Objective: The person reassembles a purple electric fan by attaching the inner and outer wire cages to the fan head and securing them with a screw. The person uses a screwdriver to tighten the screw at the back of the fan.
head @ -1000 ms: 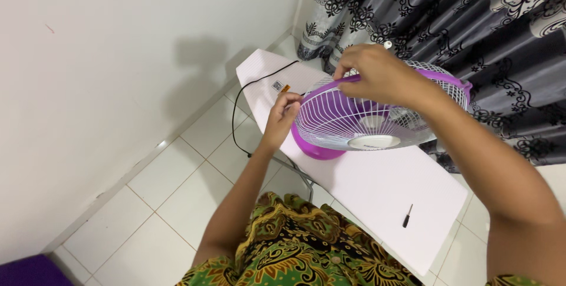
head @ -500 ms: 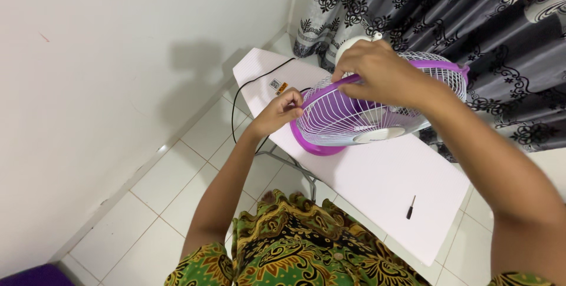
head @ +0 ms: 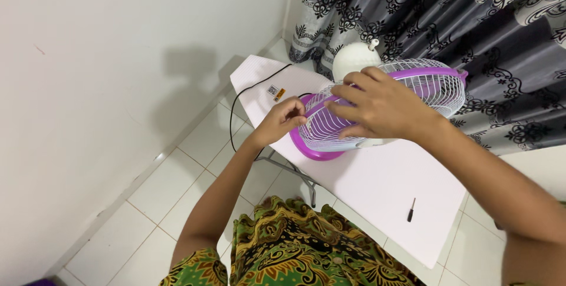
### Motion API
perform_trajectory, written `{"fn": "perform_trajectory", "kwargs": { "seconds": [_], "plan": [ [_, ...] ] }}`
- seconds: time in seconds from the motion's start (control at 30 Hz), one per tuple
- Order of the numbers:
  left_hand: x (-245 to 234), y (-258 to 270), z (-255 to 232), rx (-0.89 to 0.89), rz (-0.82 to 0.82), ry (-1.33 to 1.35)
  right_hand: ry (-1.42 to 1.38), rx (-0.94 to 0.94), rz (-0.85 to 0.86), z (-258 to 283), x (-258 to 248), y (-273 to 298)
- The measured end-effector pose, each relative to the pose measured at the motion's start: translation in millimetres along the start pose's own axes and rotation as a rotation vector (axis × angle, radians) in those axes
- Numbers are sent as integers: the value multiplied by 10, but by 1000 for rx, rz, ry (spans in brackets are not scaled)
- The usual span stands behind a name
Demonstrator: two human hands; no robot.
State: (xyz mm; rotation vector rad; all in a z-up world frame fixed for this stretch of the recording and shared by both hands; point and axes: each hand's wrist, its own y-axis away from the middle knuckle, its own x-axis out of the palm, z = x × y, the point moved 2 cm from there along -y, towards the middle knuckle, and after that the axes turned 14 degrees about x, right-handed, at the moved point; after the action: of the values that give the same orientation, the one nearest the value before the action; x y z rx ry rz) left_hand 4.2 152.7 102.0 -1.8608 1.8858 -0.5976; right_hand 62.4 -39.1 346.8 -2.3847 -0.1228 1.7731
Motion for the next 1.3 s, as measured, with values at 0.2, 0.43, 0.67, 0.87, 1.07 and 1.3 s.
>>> {"fn": "perform_trajectory", "kwargs": {
  "seconds": [0.2,0.43,0.67,0.87,1.07,1.3],
  "plan": [
    [13,-64,-17,-27,9,102,108,-43,-24,6,-13,36],
    [54,-170,-409,137,-70,-198,172,68,-100,96,181,316],
    [393,-194,-721,155,-25,-319,150,472,-340,346,693,888],
    [742,-158,-813,93,-88,-273,-170,781,-566,711,1181,1089],
    [898,-110,-838,112,-133,-259,-237,802,-586,681,1353,1229],
    [843,-114,-754,59,-130,-192,-270,787,-648,661,1360,1175]
  ]
}}
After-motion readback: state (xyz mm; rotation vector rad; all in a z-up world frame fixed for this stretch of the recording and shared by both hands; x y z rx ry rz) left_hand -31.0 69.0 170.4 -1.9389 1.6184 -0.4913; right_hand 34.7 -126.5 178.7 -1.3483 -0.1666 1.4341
